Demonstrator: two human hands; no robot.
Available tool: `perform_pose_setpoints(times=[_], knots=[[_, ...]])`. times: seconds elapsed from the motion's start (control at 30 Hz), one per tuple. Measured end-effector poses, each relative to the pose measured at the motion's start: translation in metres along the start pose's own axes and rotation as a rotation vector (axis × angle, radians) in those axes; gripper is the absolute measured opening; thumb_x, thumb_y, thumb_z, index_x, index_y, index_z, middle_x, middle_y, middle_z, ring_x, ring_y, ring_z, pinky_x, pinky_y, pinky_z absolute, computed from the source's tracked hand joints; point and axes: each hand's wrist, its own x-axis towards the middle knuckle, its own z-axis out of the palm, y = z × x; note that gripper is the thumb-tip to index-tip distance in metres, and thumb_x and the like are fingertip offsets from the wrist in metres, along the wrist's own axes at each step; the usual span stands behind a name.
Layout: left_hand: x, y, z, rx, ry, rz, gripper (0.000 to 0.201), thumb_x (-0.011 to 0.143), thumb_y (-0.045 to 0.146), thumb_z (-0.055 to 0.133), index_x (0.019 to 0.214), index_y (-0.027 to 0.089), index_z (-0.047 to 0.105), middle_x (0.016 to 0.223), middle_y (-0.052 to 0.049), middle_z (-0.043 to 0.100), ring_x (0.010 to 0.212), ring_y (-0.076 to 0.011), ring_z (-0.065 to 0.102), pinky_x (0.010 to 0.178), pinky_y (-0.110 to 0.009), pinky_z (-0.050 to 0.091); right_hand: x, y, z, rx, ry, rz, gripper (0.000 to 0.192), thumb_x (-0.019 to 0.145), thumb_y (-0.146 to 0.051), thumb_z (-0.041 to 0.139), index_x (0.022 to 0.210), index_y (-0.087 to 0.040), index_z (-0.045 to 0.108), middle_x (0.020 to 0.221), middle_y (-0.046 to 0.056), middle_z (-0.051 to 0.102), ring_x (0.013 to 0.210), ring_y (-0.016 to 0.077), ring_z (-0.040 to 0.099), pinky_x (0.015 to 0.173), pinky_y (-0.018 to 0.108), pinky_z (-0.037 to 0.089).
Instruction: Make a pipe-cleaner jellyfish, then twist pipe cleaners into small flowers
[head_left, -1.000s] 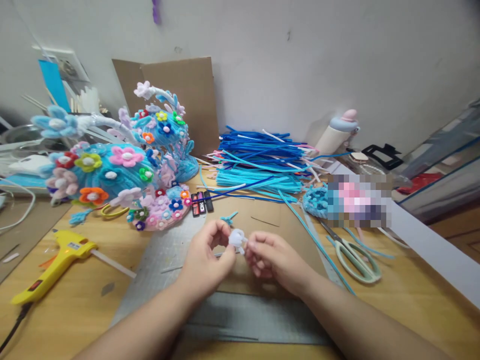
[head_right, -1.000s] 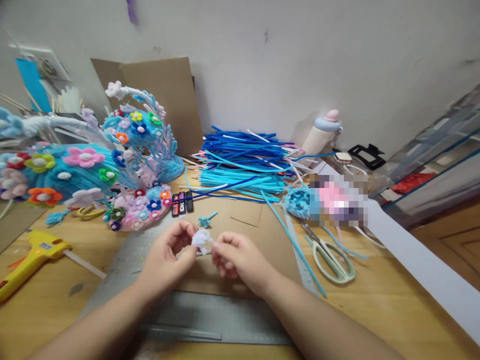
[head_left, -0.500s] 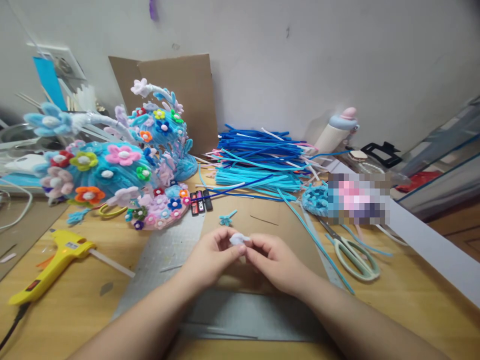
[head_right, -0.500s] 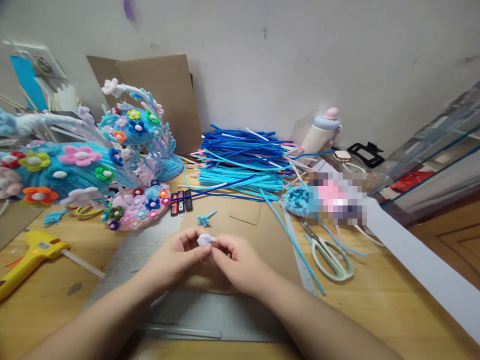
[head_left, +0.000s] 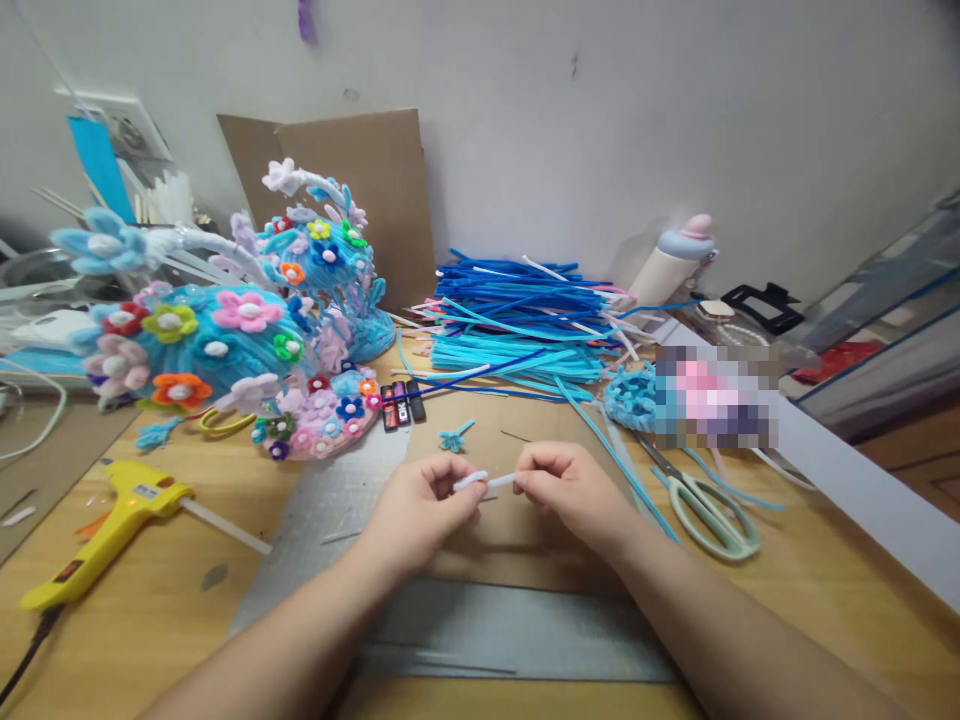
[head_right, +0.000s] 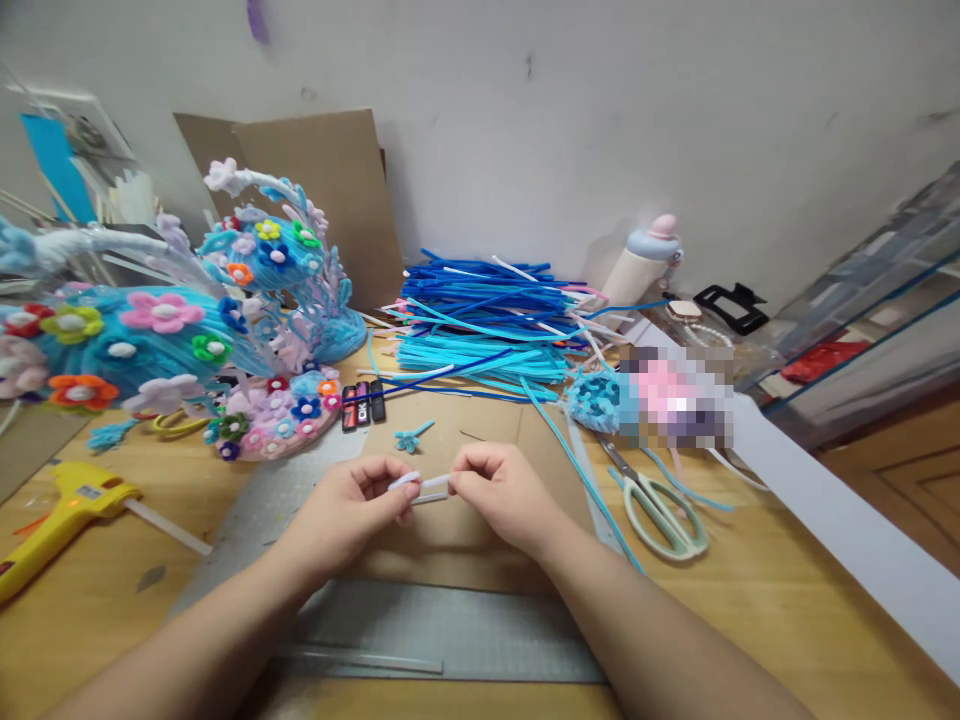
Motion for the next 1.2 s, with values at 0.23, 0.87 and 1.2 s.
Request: perform_pose_setpoints(times=[0.23, 0.87, 1.2], knots=[[0.0, -0.004, -0.002, -0.139, 0.008, 0.004, 0.025, 0.069, 0.036, 0.07, 0.075, 0.012, 0.063, 0.061, 0.001, 0.062, 0.055, -0.0088, 0.054, 0.058, -0.021, 0.04, -0.001, 0.01, 0.016, 0.437, -0.094, 0.039, 0.017, 0.079, -0.034, 0.062, 0.084, -0.019, 0.056, 0.058, -0.006, 0.053, 0.042, 0.0058, 0.039, 0.039, 0.018, 0.027], [0.0, -0.006, 0.005, 0.11, -0.001, 0.001, 0.021, 0.072, 0.035, 0.063, 0.071, 0.014, 0.06, 0.055, 0.001, 0.059, 0.053, -0.0117, 0.054, 0.053, -0.023, 0.038, -0.004, 0.008, 0.024, 1.111, -0.126, 0.223, 0.013, 0.072, -0.021, 0.071, 0.067, -0.013, 0.062, 0.059, -0.003, 0.053, 0.04, 0.0011, 0.025, 0.036, 0.012, 0.019], [0.002, -0.008, 0.0, 0.258, -0.005, -0.005, 0.023, 0.072, 0.037, 0.06, 0.07, 0.015, 0.06, 0.055, -0.001, 0.059, 0.052, -0.013, 0.05, 0.051, -0.024, 0.035, -0.002, 0.008, 0.022, 1.097, -0.044, 0.233, 0.013, 0.067, -0.015, 0.072, 0.062, -0.012, 0.06, 0.059, 0.0, 0.053, 0.045, 0.0033, 0.032, 0.035, 0.011, 0.017]])
